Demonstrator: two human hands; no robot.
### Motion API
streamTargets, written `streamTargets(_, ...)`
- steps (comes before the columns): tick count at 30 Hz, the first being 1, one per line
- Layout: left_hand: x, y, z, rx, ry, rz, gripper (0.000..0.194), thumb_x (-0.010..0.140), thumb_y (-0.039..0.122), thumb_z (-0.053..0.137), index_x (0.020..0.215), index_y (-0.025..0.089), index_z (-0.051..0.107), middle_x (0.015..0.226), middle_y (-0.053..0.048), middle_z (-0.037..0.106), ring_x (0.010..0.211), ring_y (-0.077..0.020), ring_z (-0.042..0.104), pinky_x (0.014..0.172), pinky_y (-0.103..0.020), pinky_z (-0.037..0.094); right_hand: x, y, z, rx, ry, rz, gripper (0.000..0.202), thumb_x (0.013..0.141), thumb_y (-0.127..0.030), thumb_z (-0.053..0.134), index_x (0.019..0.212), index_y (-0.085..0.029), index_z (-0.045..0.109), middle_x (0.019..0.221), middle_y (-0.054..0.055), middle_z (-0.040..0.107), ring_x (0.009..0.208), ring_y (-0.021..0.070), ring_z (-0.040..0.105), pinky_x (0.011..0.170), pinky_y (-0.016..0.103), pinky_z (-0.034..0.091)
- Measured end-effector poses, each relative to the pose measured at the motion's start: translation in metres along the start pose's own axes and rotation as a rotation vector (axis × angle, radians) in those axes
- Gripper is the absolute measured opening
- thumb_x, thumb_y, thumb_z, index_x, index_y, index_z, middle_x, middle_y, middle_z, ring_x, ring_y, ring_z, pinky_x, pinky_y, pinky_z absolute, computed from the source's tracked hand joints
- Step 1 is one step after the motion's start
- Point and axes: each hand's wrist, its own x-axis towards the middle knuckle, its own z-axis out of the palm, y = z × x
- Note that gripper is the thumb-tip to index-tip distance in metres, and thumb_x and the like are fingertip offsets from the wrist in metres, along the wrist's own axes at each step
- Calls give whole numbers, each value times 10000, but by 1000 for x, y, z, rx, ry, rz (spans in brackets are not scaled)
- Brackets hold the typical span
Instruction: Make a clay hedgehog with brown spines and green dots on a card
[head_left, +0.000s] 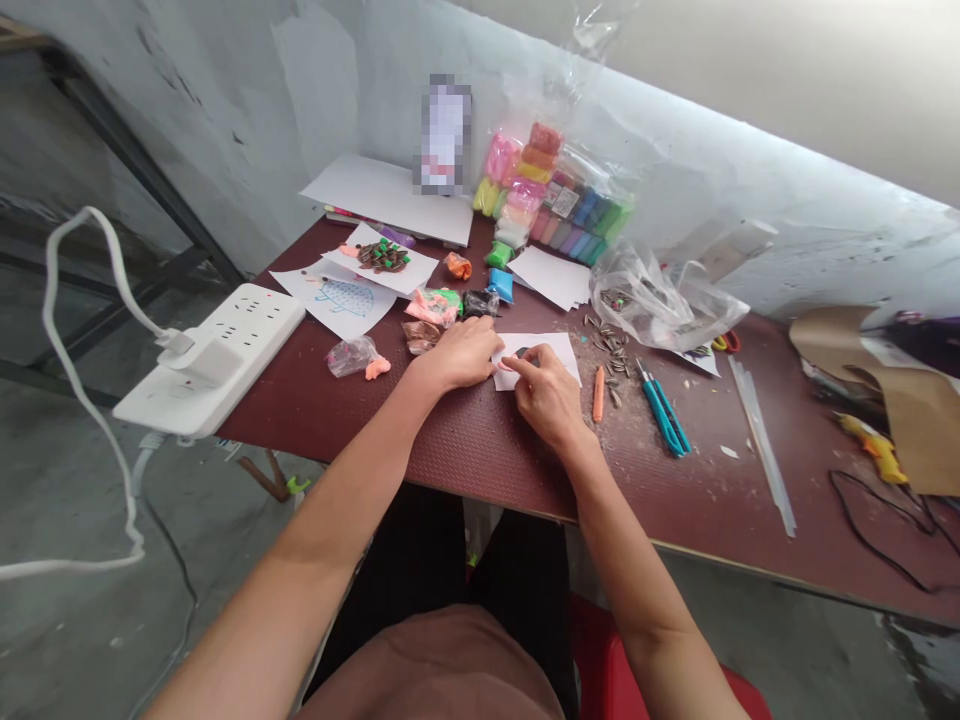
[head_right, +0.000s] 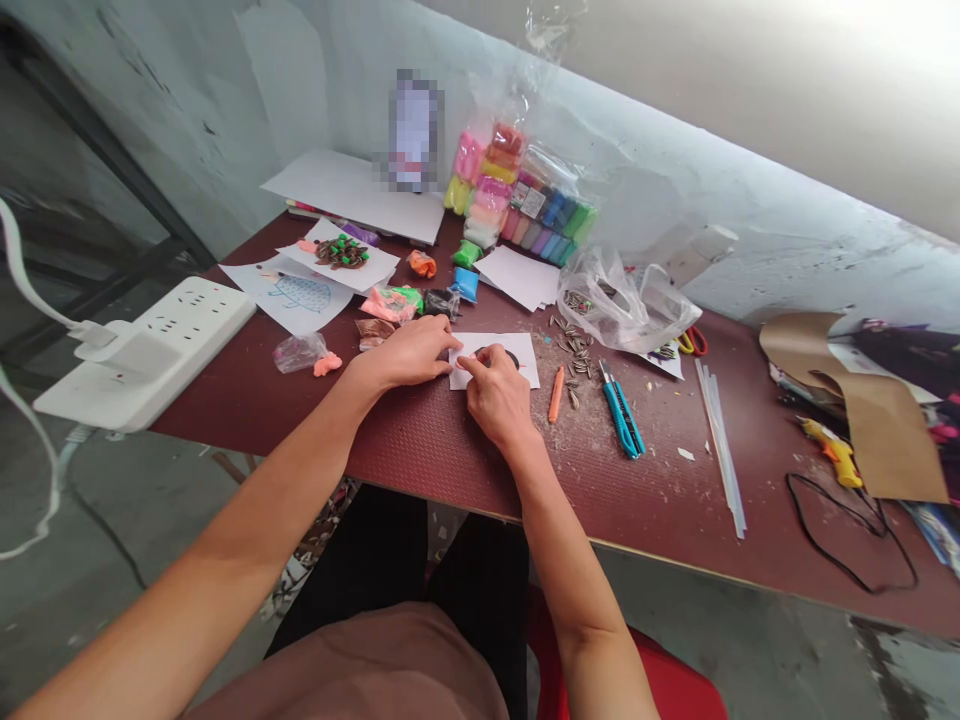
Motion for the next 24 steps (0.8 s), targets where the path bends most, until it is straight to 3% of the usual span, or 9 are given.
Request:
streamTargets(7,1,-1,0,27,-6,11,267,986,216,569,1141,157,778,1272,-160,636,1213,-299,602,1023,-401,474,1,-3,-1,-16,-49,13,486,967,-109,465,1313,-284,758,1236,130,627,991,235,580,746,320,448)
streamTargets(14,0,0,-1,20,-11,2,276,967,207,579,1150,155,779,1264,-158,636,1210,-311,605,999,-401,480,-6,12,-3,14,59,46,470,984,-120,457,1291,-264,781,1157,119,632,959,218,601,734,312,441)
streamTargets(24,1,-2,0,12,-10,13,308,976,225,577,1204,145,768,1271,-166,641,1216,-310,611,1025,-405,470,-20,4,0,-150,-51,9,512,1048,-164,400,1446,-326,678,1224,124,646,905,215,584,645,286,381)
